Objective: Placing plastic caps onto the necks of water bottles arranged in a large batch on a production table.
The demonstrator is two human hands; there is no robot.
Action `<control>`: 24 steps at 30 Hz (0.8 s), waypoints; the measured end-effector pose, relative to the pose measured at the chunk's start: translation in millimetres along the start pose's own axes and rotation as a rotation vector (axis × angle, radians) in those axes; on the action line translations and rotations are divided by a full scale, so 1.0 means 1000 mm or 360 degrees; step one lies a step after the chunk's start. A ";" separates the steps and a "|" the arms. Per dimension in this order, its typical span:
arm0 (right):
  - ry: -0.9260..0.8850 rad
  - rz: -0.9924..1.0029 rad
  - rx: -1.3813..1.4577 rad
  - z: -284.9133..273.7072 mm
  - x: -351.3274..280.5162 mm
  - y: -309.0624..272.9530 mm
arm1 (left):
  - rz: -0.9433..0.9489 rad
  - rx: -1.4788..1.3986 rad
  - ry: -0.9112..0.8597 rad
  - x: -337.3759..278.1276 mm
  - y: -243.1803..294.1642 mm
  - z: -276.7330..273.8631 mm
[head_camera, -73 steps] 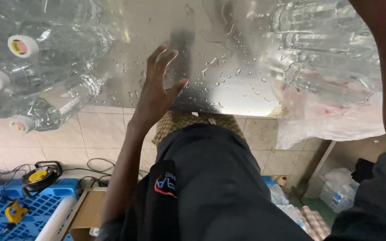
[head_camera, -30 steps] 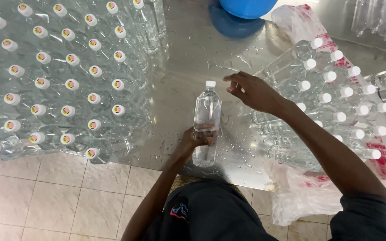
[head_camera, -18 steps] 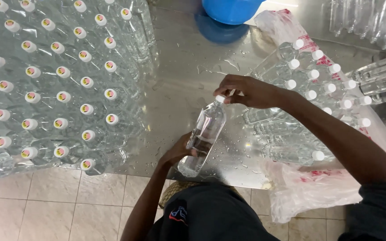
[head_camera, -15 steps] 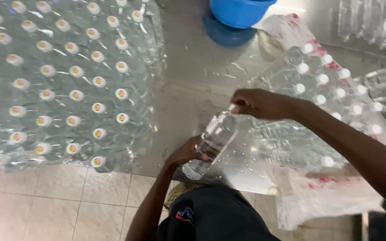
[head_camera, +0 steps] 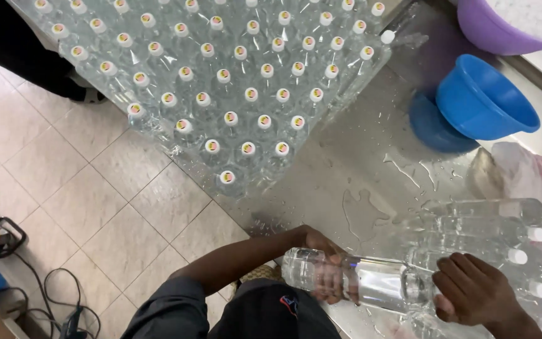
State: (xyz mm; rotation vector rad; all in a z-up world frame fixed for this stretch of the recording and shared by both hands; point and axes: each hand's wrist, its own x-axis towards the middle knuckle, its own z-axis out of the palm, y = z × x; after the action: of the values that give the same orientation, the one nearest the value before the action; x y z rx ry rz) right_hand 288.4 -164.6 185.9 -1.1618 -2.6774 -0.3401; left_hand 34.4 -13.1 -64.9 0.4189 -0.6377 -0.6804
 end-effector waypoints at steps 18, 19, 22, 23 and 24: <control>-0.0492 0.2280 0.1366 0.103 0.122 0.056 | -0.0359 0.2072 0.2873 -0.008 0.050 0.096; -0.0443 0.2112 0.1173 0.106 0.144 0.065 | -0.0106 0.1971 0.3074 -0.010 0.058 0.104; -0.0464 0.1538 0.0684 0.102 0.220 0.060 | -0.0074 0.1797 0.3314 -0.035 0.064 0.116; -0.0442 0.1575 0.0678 0.129 0.224 0.077 | -0.0096 0.1828 0.3278 -0.038 0.056 0.121; -0.0376 0.1508 0.0587 0.155 0.228 0.097 | 0.0011 0.1850 0.3356 -0.041 0.050 0.124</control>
State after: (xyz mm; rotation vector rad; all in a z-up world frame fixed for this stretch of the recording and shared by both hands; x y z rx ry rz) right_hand 192.4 101.8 113.3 -2.1974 -1.8827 0.4417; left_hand -50.3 31.8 37.5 1.7873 1.1168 0.4577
